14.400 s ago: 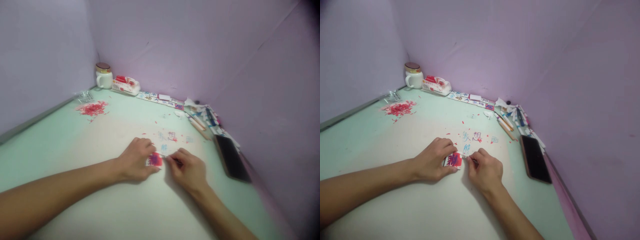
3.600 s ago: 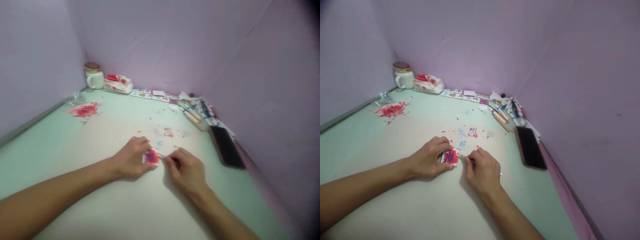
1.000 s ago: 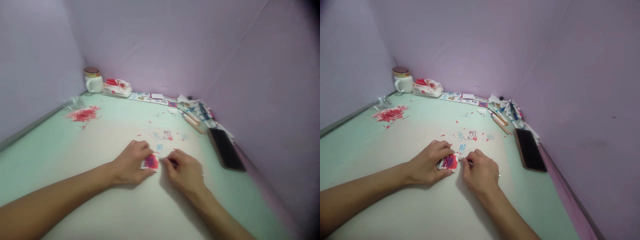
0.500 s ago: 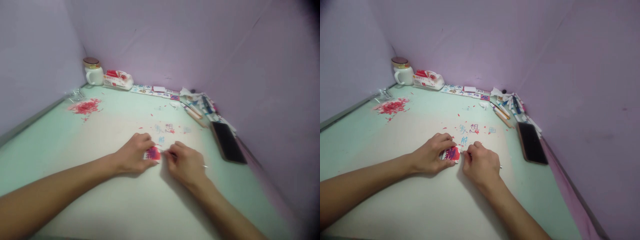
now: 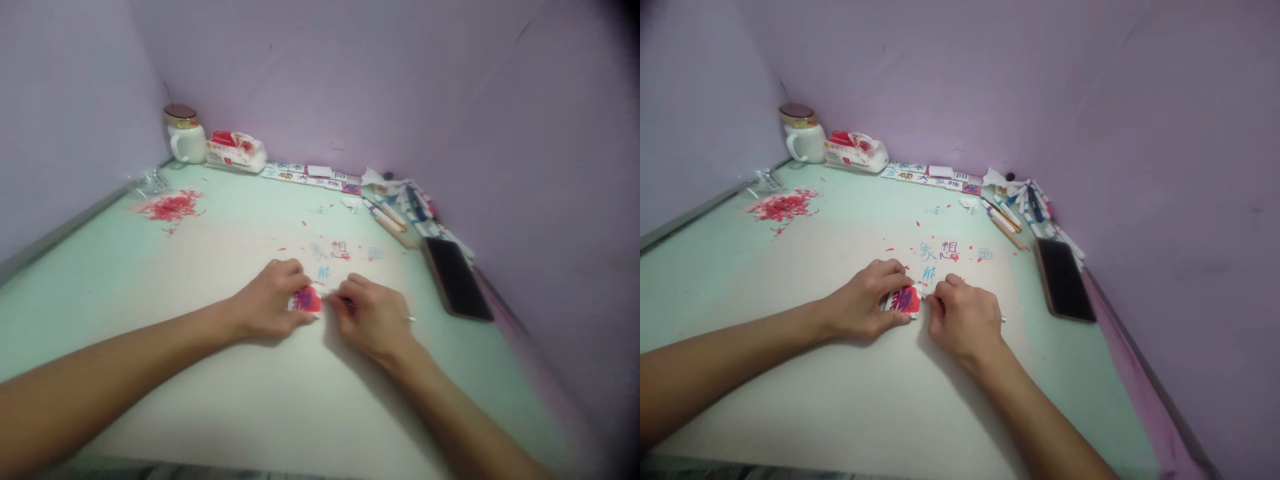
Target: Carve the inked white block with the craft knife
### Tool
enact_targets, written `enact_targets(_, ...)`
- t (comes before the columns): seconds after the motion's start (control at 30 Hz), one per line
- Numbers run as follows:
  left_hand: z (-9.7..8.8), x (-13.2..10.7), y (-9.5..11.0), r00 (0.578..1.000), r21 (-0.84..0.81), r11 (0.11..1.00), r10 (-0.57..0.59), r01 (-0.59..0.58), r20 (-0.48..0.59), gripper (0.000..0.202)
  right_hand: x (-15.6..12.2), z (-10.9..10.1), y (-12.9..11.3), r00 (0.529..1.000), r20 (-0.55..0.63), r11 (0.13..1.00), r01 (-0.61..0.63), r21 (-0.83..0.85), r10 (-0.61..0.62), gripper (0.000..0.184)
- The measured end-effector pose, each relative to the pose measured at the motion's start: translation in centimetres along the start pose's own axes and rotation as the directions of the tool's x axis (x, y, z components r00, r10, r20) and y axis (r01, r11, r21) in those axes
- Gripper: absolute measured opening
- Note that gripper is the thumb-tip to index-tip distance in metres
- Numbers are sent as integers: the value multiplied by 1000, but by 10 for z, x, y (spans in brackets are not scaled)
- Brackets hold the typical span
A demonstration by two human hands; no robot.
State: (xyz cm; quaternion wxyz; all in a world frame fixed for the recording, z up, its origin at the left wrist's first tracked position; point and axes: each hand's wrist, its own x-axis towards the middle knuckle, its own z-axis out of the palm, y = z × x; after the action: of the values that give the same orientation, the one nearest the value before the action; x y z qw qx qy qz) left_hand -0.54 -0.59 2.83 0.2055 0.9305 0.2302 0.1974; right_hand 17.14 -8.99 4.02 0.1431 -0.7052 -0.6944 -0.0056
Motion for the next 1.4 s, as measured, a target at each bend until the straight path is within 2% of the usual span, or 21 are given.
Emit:
enact_targets(0.17,0,1,-1,1000,9,1000,18,-18,2,28,3,0,3,1000,3,999,-5,33,5,19)
enact_targets(0.37,3,1,-3,999,22,999,25,-24,-37,28,-4,5,-5,989,-30,987,-140,79,143,21)
enact_targets(0.47,5,1,-1,999,42,999,8,-6,-50,31,-7,6,-8,986,-40,985,-158,67,161,21)
enact_targets(0.6,7,0,3,996,56,997,-52,56,-74,31,-7,9,-6,988,-79,989,-125,83,132,21)
enact_targets(0.73,8,0,5,995,57,996,-65,70,-80,30,-6,12,-2,991,-93,989,-88,117,99,21)
enact_targets(1.0,10,-2,9,989,97,988,-106,117,-106,31,-9,13,-7,986,-74,985,-140,105,148,22)
enact_targets(1.3,9,-1,10,989,102,988,-107,117,-100,30,-11,14,-4,993,-117,996,-22,88,33,23)
enact_targets(1.4,8,-2,9,992,90,991,-89,98,-94,29,-11,14,-1,991,-129,994,-16,107,30,22)
